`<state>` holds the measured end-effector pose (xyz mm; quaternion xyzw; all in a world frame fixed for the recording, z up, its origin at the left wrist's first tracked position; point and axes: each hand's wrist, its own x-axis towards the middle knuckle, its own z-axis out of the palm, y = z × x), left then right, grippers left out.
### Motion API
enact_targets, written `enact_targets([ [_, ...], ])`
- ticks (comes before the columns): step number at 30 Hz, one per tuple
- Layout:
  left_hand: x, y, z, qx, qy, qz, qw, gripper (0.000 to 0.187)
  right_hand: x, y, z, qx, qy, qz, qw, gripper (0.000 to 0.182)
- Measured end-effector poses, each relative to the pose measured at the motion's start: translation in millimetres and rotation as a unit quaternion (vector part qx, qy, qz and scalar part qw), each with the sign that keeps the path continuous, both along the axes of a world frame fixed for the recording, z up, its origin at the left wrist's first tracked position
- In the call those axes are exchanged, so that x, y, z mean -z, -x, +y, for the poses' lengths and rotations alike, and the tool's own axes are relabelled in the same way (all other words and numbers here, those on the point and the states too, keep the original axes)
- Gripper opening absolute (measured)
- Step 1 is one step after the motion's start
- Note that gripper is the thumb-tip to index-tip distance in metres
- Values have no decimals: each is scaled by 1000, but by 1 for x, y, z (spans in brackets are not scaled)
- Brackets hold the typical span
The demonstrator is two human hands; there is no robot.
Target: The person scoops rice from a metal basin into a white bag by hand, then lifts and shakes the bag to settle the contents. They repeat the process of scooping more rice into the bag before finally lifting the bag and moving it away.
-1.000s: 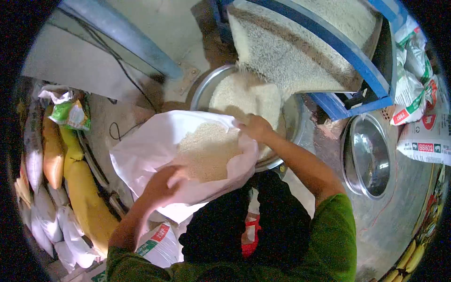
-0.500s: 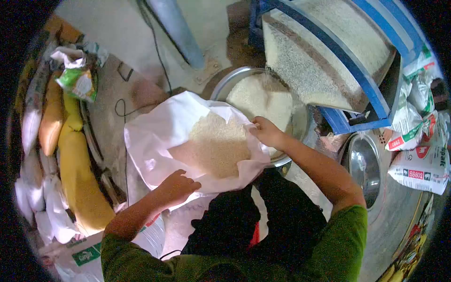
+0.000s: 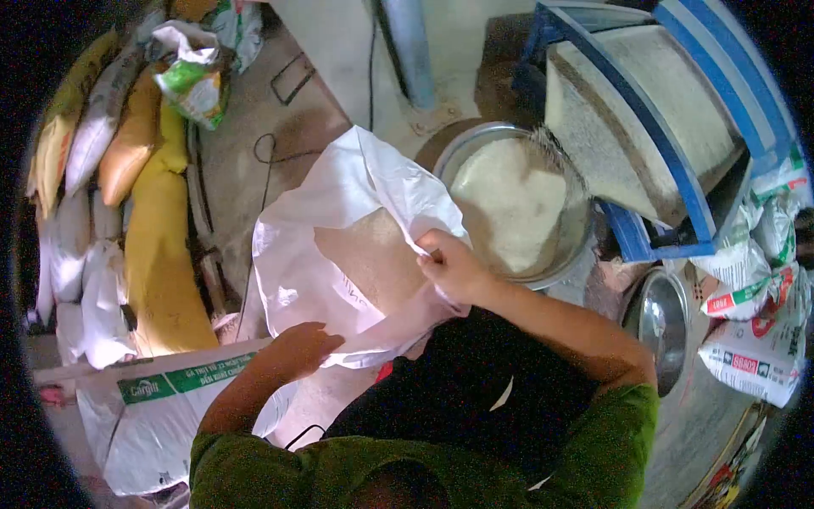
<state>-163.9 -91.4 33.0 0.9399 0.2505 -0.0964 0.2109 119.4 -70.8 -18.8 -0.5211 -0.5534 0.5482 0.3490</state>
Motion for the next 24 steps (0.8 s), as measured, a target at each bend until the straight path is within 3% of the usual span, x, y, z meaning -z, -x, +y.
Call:
enact_targets([
  [2, -17, 10, -1, -19, 36, 60, 997, 19, -24, 12, 2, -30, 32, 22, 999, 14],
  [4, -28, 21, -4, -82, 56, 70, 993, 19, -28, 25, 5, -39, -17, 37, 998, 14],
  [5, -28, 25, -5, -99, 54, 75, 991, 19, -41, 24, 9, -59, 33, 17, 998, 15],
  [8, -18, 22, -11, -153, 47, 46, 986, 16, -15, 8, 13, -94, -39, -28, 994, 20],
  [10, -5, 13, -10, -93, 50, 78, 991, 13, -3, -13, 12, -68, -37, -28, 997, 24],
  [15, 18, 6, -12, -84, 53, 50, 994, 11, -3, -48, 9, -5, 52, -25, 998, 30],
  [16, 18, 0, -11, -92, 36, 16, 995, 8, -10, -56, 10, 5, 102, -31, 994, 32],
  [18, 3, -8, -5, -84, 65, 40, 994, 13, -14, -64, 16, 33, 94, -52, 994, 37],
  [20, -6, -8, -1, -189, 53, -83, 977, 19, 3, -83, 19, 42, 95, -121, 987, 46],
  [22, -6, -5, 4, -207, 32, -100, 973, 22, 9, -97, 22, 61, 93, -150, 982, 55],
  [24, -9, 0, 8, -420, -73, -196, 883, 26, 7, -100, 26, 56, 91, -242, 964, 63],
])
